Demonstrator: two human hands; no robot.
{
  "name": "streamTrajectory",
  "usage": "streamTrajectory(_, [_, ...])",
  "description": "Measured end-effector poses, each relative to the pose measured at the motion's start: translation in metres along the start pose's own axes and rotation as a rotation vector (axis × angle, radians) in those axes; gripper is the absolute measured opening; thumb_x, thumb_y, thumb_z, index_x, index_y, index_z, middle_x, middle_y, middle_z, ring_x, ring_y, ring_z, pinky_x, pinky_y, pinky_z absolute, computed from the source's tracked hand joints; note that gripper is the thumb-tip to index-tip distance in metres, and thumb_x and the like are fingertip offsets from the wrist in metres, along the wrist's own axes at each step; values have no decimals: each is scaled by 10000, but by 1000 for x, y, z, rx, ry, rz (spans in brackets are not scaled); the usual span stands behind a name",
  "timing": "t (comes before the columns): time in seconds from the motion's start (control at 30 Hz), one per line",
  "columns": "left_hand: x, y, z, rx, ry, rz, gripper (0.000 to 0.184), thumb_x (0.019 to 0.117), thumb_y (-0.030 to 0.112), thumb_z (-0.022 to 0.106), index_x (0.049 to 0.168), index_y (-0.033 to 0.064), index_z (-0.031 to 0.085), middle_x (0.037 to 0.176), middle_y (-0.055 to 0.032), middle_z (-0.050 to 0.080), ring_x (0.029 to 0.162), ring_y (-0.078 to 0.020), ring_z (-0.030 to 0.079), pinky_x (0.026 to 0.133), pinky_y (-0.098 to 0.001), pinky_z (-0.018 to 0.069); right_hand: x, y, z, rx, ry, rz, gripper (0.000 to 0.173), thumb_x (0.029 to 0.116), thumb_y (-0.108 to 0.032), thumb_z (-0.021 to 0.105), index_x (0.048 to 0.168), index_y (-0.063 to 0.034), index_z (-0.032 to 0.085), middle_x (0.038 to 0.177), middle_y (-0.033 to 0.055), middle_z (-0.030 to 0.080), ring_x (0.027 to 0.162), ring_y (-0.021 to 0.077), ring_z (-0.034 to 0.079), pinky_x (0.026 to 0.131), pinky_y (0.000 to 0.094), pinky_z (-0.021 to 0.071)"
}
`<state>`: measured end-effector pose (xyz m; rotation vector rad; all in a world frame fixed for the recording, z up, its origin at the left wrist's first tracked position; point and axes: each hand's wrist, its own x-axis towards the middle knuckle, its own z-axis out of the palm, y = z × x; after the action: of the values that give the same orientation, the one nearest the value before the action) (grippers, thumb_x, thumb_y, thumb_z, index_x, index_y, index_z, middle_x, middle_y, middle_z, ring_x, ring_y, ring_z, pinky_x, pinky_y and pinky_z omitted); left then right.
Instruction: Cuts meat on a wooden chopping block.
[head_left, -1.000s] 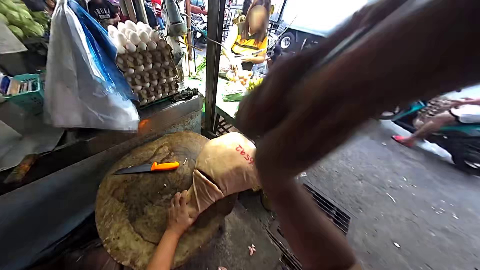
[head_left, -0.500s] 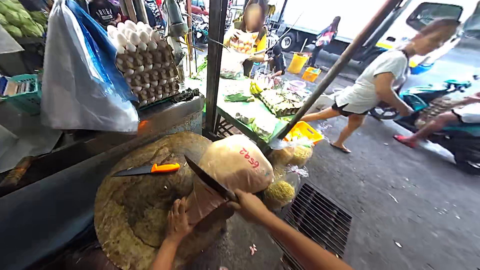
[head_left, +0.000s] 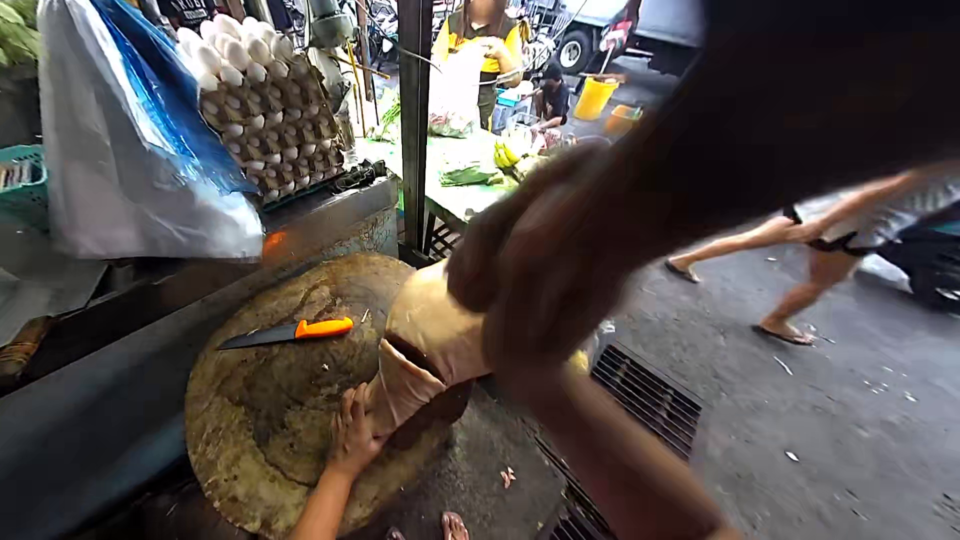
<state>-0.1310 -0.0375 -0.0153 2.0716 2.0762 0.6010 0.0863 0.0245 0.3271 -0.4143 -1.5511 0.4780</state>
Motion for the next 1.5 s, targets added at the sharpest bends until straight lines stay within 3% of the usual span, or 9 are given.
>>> streamTrajectory(0.1, [1, -2, 0, 12, 23, 52, 1040, 606, 353, 915, 1472, -30, 484, 1414, -322, 540, 1235, -501, 592, 970, -624, 510, -180, 82, -51, -639, -603, 740, 381, 1055, -322, 549, 1210, 22, 602, 807, 189, 692, 762, 339, 713, 739, 512, 588])
streamTrajectory(0.2, [-7, 1, -5, 15, -45, 61, 1054, 593, 263, 934, 1491, -24, 464, 1450, -331, 506, 1289, -503, 551, 1002, -634, 476, -232, 113, -56, -819, -1053, 1265, 437, 1094, -363, 456, 1380, -33, 489, 1116, 255, 699, 1105, 443, 683, 936, 614, 524])
streamTrajectory(0.5, [-3, 0, -6, -7, -96, -103, 1049, 705, 396, 901, 1529, -25, 406, 1500, -317, 460, 1315, -488, 535, 1012, -602, 499, -225, 113, -63, -599, -769, 1195, 427, 1033, -334, 577, 1368, -70, 562, 1023, 222, 715, 993, 408, 702, 895, 603, 531])
streamTrajectory(0.57, [-5, -2, -2, -57, 4, -62, 1051, 662, 378, 922, 1492, -53, 441, 1447, -363, 485, 1198, -526, 608, 902, -629, 552, -194, 99, -70, -548, -598, 997, 399, 1007, -317, 606, 1294, -42, 619, 908, 195, 714, 872, 377, 712, 805, 587, 552])
streamTrajectory(0.77, [4, -2, -20, -2, -240, -145, 1086, 744, 480, 867, 1564, -10, 352, 1528, -320, 424, 1371, -495, 472, 1075, -666, 397, -112, 72, -61, -446, -260, 422, 322, 1001, -288, 630, 1093, 20, 641, 709, 74, 638, 601, 171, 616, 573, 367, 537])
streamTrajectory(1.0, [32, 8, -58, 182, -544, -185, 1093, 820, 501, 807, 1626, 40, 232, 1666, -228, 252, 1566, -450, 103, 1229, -664, 53, -213, 78, -89, -553, -434, 737, 370, 990, -330, 629, 1188, -20, 673, 732, 126, 689, 628, 302, 684, 586, 522, 559])
streamTrajectory(1.17, [28, 53, -28, 76, -272, -224, 1274, 673, 432, 936, 1642, 64, 196, 1636, -265, 299, 1517, -495, 245, 1208, -690, 152, -277, 77, -111, -565, -584, 1082, 433, 1002, -358, 616, 1285, -30, 645, 844, 184, 722, 767, 376, 720, 706, 575, 562])
streamTrajectory(1.3, [24, 29, 0, 122, -49, -114, 1199, 615, 299, 902, 1602, 9, 286, 1450, -329, 502, 1331, -538, 488, 1051, -664, 429, -297, 74, -135, -590, -691, 1149, 418, 1004, -346, 606, 1291, -44, 634, 859, 190, 727, 783, 391, 727, 709, 589, 560])
streamTrajectory(1.5, [21, 18, 1, 68, -12, -85, 1210, 520, 358, 907, 1499, -125, 383, 1427, -340, 523, 1328, -516, 504, 1147, -570, 381, -312, 67, -146, -630, -869, 1283, 399, 1042, -293, 573, 1318, -6, 590, 1010, 235, 731, 897, 429, 734, 773, 594, 564])
